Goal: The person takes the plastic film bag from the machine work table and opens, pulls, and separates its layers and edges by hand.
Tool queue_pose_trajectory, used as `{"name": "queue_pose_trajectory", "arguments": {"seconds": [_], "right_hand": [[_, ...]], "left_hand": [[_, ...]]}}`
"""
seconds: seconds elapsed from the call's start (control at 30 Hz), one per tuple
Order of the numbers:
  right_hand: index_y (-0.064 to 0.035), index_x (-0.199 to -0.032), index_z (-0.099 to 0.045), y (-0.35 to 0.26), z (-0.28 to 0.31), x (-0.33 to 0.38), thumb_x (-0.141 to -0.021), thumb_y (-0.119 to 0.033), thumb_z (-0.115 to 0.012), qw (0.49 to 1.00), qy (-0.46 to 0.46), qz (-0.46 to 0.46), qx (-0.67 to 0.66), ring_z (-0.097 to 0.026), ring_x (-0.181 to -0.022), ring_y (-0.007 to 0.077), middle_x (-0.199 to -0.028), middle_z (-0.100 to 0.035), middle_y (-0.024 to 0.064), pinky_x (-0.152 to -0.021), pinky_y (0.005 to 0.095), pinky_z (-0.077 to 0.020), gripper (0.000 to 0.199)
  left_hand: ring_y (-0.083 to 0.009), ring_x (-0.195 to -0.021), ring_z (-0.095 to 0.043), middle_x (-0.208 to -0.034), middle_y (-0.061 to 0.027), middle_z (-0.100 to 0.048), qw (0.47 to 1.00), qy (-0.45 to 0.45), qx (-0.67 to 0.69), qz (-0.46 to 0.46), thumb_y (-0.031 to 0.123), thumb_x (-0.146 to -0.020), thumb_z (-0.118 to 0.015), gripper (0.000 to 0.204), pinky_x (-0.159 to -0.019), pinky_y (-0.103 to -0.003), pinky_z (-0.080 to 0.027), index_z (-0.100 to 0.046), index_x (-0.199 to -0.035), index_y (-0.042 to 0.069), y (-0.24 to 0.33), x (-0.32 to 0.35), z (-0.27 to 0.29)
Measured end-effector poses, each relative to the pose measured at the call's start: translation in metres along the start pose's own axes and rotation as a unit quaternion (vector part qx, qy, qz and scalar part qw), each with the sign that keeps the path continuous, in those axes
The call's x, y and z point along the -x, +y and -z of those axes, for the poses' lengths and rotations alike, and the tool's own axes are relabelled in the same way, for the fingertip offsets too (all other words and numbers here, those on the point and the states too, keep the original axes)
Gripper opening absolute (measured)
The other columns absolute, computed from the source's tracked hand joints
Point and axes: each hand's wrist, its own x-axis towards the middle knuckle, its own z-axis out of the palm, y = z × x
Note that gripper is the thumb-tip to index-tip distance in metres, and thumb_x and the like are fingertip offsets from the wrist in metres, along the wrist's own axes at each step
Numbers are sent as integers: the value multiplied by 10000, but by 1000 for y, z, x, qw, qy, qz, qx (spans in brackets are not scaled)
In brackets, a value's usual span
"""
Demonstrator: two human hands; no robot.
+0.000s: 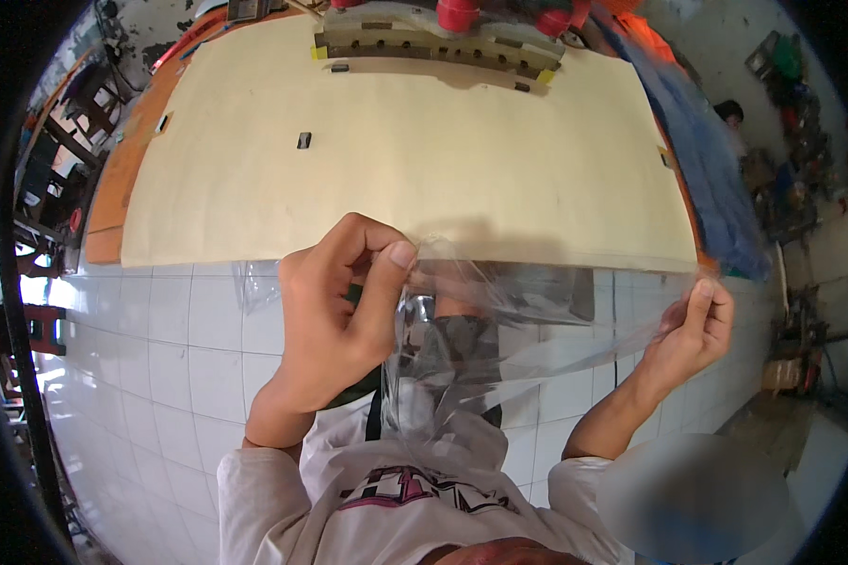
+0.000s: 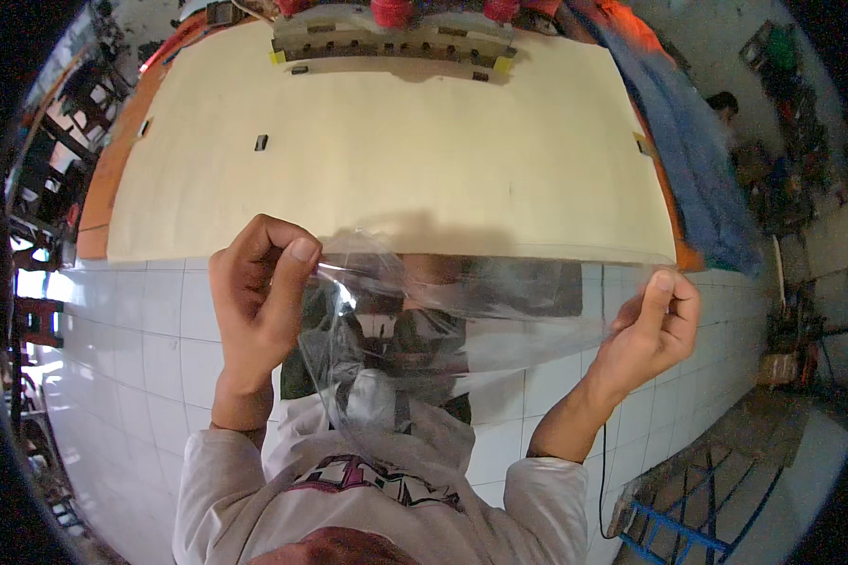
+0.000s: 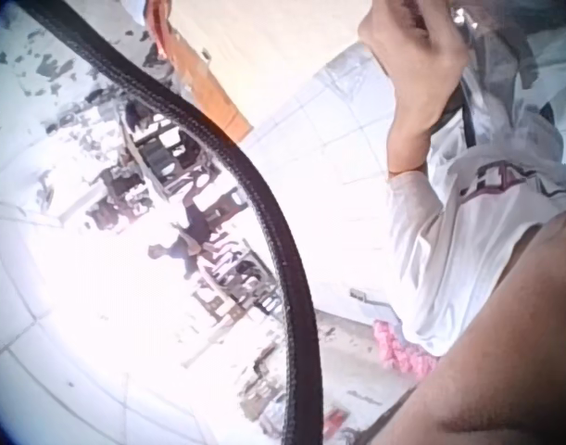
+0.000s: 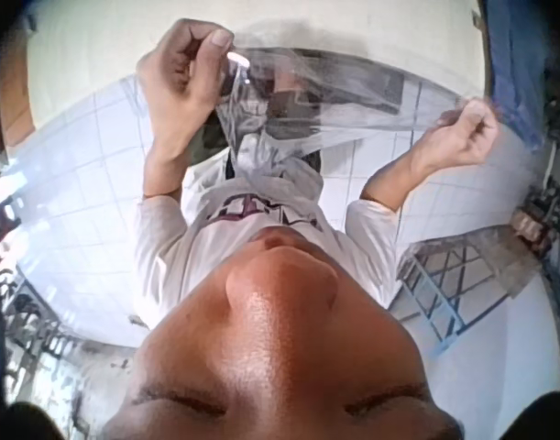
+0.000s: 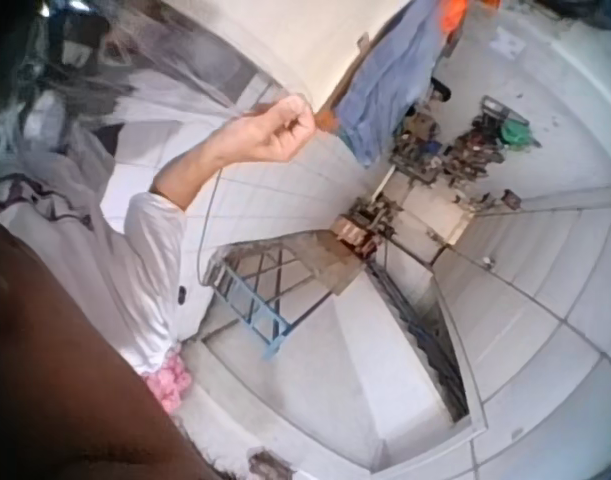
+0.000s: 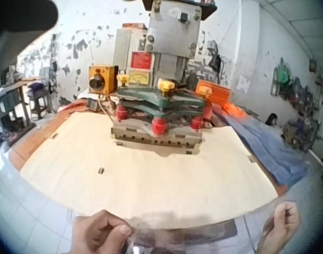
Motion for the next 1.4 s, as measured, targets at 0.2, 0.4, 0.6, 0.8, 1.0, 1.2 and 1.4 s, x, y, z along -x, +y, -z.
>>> {"name": "queue_pose_trajectory", "arguments": {"seconds": [0.2, 0.4, 0.6, 0.8, 1.0, 1.2, 1.4], "right_hand": [[-15, -872, -591, 12, 11, 30, -942, -183, -632, 1000, -18, -18, 3, -307, -450, 25, -609, -472, -14, -385, 196, -221, 186], [-9, -887, -581, 21, 17, 46, -951, -166, -616, 999, 7, -33, -28, -299, -455, 31, -608, -463, -8, -400, 201, -214, 173], [-14, -895, -565, 22, 23, 47, -957, -154, -603, 998, -10, -25, -56, -283, -461, 38, -616, -452, -8, -409, 203, -211, 158], [-13, -891, -561, 27, 23, 48, -957, -131, -590, 996, -6, -36, -81, -281, -468, 37, -657, -469, 4, -407, 199, -208, 138], [-8, -868, -575, 31, 18, 48, -941, -117, -600, 995, 14, -79, -52, -272, -463, 33, -625, -457, -8, -408, 200, -207, 133], [7, -864, -602, 30, 10, 46, -930, -111, -612, 987, 30, -148, -50, -254, -437, 21, -568, -424, -30, -393, 197, -191, 136], [13, -864, -610, 35, 7, 44, -931, -104, -608, 985, 37, -157, -67, -237, -417, 17, -558, -421, -32, -378, 198, -184, 135]], "left_hand": [[-130, -535, -583, -657, -94, -633, 998, -46, -43, 30, 44, -900, -601, 88, -514, -250, -435, -615, -840, -19, -16, 29, 9], [-192, -589, -609, -682, -111, -653, 983, -177, -12, 38, -24, -813, -596, 278, -585, -291, -458, -692, -1074, -12, -11, 23, 23], [-235, -658, -612, -665, -111, -642, 970, -244, -5, 0, -34, -738, -619, 345, -665, -309, -452, -714, -1068, -7, -10, 14, 31], [-250, -601, -538, -622, -124, -577, 964, -260, -53, 2, -10, -770, -624, 254, -631, -329, -431, -718, -1006, -24, -11, 10, 30], [-258, -684, -656, -684, -140, -683, 960, -265, -73, 43, 183, -859, -605, 277, -897, -388, -467, -731, -978, -33, -12, 8, 27], [-275, -640, -583, -629, -118, -597, 962, -266, -59, -23, -20, -781, -587, 221, -705, -356, -465, -714, -961, -26, -16, 2, 24], [-283, -693, -657, -799, -161, -709, 959, -279, -43, 18, 168, -859, -594, 257, -821, -389, -470, -724, -940, -39, -22, -3, 24]]}}
